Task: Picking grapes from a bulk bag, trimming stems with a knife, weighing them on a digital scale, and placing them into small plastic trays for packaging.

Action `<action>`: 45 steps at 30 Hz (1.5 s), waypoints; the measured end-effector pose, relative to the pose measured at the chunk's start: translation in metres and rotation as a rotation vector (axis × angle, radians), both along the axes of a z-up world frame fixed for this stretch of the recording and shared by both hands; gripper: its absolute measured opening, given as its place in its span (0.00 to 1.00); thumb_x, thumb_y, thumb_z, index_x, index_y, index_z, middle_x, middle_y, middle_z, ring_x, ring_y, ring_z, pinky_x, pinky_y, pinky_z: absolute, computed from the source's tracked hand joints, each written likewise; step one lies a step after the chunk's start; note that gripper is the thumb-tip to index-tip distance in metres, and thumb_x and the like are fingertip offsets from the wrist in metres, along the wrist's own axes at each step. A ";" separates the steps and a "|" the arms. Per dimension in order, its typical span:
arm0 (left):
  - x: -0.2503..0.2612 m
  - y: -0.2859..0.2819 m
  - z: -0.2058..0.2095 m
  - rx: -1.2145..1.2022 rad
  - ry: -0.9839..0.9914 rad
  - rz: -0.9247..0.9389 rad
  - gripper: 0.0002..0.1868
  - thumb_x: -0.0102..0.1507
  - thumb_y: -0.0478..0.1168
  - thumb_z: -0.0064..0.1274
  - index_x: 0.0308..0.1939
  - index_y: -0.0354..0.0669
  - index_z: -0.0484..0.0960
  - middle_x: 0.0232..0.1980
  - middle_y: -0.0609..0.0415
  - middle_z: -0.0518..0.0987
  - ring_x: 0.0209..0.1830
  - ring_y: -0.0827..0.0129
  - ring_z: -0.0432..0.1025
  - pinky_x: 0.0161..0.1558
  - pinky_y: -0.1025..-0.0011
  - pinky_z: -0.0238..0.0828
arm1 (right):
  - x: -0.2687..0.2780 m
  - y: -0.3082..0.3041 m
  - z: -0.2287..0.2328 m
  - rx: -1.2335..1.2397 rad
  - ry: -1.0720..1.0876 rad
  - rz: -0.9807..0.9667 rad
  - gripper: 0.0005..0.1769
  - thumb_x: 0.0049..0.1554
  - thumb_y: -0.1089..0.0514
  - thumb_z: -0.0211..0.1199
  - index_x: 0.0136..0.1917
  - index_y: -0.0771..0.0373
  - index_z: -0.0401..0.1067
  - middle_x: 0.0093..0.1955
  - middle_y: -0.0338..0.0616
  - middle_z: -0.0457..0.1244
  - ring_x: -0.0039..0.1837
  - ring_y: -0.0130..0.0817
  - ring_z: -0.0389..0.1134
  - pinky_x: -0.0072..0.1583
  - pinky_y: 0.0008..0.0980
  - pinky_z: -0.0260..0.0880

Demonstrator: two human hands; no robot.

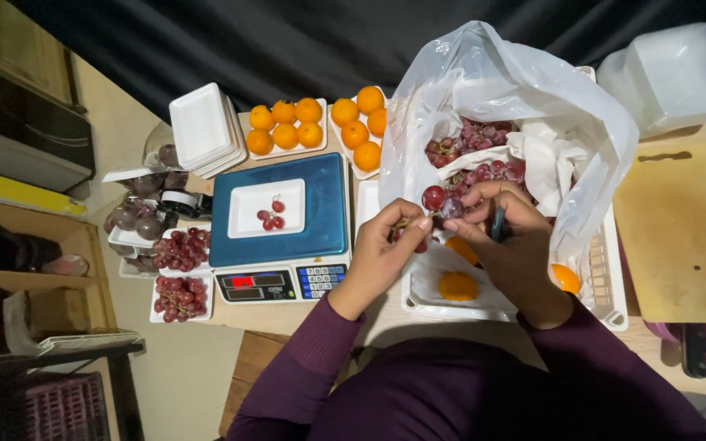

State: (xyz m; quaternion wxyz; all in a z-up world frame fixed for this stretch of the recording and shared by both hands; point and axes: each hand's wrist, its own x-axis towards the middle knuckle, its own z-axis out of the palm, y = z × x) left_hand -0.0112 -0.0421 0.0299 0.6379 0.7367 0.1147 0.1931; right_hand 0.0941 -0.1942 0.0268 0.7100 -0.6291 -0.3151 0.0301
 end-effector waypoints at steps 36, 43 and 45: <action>0.003 0.007 -0.008 -0.600 -0.001 -0.029 0.12 0.74 0.48 0.44 0.44 0.44 0.72 0.37 0.53 0.77 0.38 0.78 0.75 0.38 0.81 0.75 | 0.006 -0.010 -0.029 0.174 0.502 0.377 0.29 0.63 0.37 0.53 0.63 0.62 0.60 0.32 0.38 0.56 0.23 0.19 0.52 0.28 0.21 0.53; -0.001 0.011 -0.014 -0.812 -0.050 -0.044 0.10 0.73 0.41 0.46 0.53 0.38 0.73 0.48 0.43 0.81 0.48 0.62 0.80 0.49 0.65 0.82 | 0.006 -0.013 -0.041 0.151 0.576 0.405 0.29 0.63 0.38 0.53 0.61 0.66 0.64 0.37 0.46 0.60 0.24 0.26 0.55 0.30 0.25 0.56; -0.001 0.011 -0.010 -0.863 -0.058 -0.034 0.11 0.72 0.39 0.48 0.55 0.37 0.74 0.51 0.43 0.82 0.50 0.59 0.81 0.52 0.63 0.82 | 0.004 -0.014 -0.038 0.147 0.589 0.402 0.29 0.63 0.38 0.53 0.61 0.66 0.64 0.39 0.46 0.60 0.24 0.27 0.56 0.30 0.25 0.56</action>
